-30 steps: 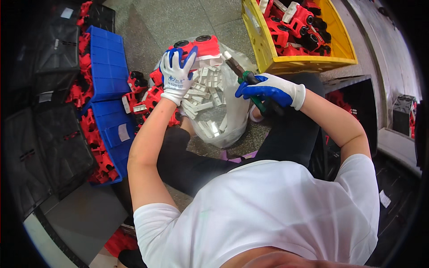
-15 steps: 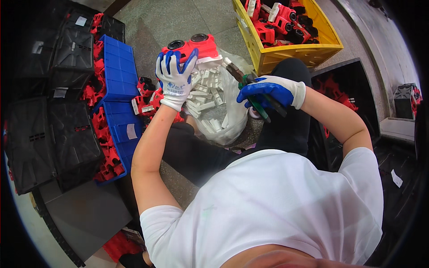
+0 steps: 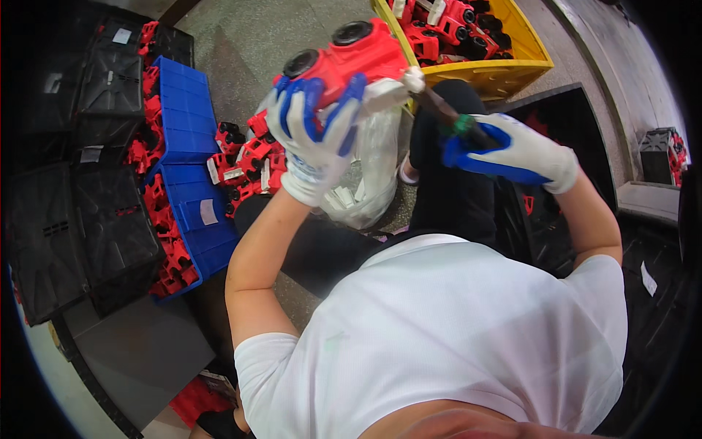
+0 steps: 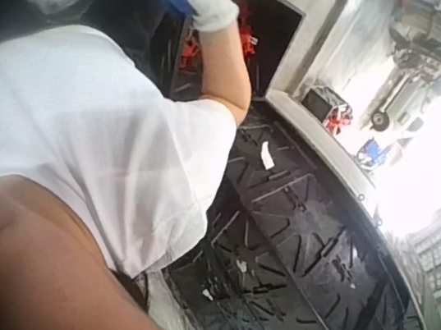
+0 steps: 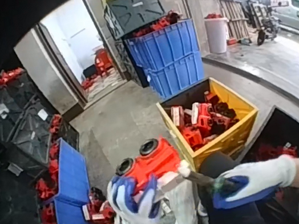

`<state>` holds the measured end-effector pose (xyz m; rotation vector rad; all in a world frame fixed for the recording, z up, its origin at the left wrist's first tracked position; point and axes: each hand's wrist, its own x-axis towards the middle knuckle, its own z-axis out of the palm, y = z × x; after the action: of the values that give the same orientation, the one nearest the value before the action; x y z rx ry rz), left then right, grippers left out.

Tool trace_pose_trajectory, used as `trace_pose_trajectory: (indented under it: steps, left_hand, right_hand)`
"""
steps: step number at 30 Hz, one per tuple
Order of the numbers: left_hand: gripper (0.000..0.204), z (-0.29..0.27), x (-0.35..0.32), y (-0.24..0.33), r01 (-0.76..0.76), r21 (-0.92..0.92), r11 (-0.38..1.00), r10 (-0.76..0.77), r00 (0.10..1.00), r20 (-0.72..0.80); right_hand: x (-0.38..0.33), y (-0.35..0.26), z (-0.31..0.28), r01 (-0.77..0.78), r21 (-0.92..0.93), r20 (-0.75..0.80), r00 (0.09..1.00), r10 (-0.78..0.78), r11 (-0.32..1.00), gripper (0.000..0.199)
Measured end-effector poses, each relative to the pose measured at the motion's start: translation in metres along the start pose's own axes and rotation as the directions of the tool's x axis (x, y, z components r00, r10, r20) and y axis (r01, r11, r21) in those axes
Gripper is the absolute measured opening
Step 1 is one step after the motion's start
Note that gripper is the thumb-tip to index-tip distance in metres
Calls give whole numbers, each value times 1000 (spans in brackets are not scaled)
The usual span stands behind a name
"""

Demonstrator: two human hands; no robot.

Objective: The person assembles or repairs small red toy fire trucks using pliers.

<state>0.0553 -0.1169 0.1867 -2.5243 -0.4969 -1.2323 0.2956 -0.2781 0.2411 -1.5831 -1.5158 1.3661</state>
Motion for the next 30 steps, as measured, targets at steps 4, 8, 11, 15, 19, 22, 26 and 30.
trace_pose_trajectory:
  steps: [4, 8, 11, 15, 19, 22, 26, 30]
  left_hand:
    - [61, 3, -5, 64, 84, -256, 963, -13, 964, 267]
    - [50, 20, -20, 98, 7, -614, 789, 170, 959, 229]
    - [52, 27, -17, 101, 31, -573, 819, 180, 934, 308]
    - [54, 41, -15, 99, 55, -610, 790, 126, 960, 249]
    - [51, 36, -12, 104, 48, -579, 814, 136, 953, 271]
    - [52, 34, -13, 102, 65, -607, 792, 128, 955, 269]
    - [61, 37, -8, 90, 268, -747, 609, -224, 961, 163]
    - [67, 73, -10, 73, 622, -685, -379, -449, 524, 724]
  right_hand:
    - [-40, 18, -30, -317, -37, 33, 947, 318, 948, 33]
    - [-47, 79, -24, -318, 114, -110, 938, 330, 941, 23]
    - [-46, 98, -12, -144, 190, -202, 962, 182, 971, 28]
    - [-32, 96, 8, -188, 229, -474, 835, 278, 955, 42]
    - [-15, 82, 27, -88, 21, -778, 625, 72, 996, 49]
    - [4, 96, 34, -164, -24, -795, 602, 81, 986, 55]
    - [-3, 89, 24, -185, 85, -636, 746, 196, 979, 61]
    - [1, 95, 36, -104, 68, -682, 721, 123, 992, 42]
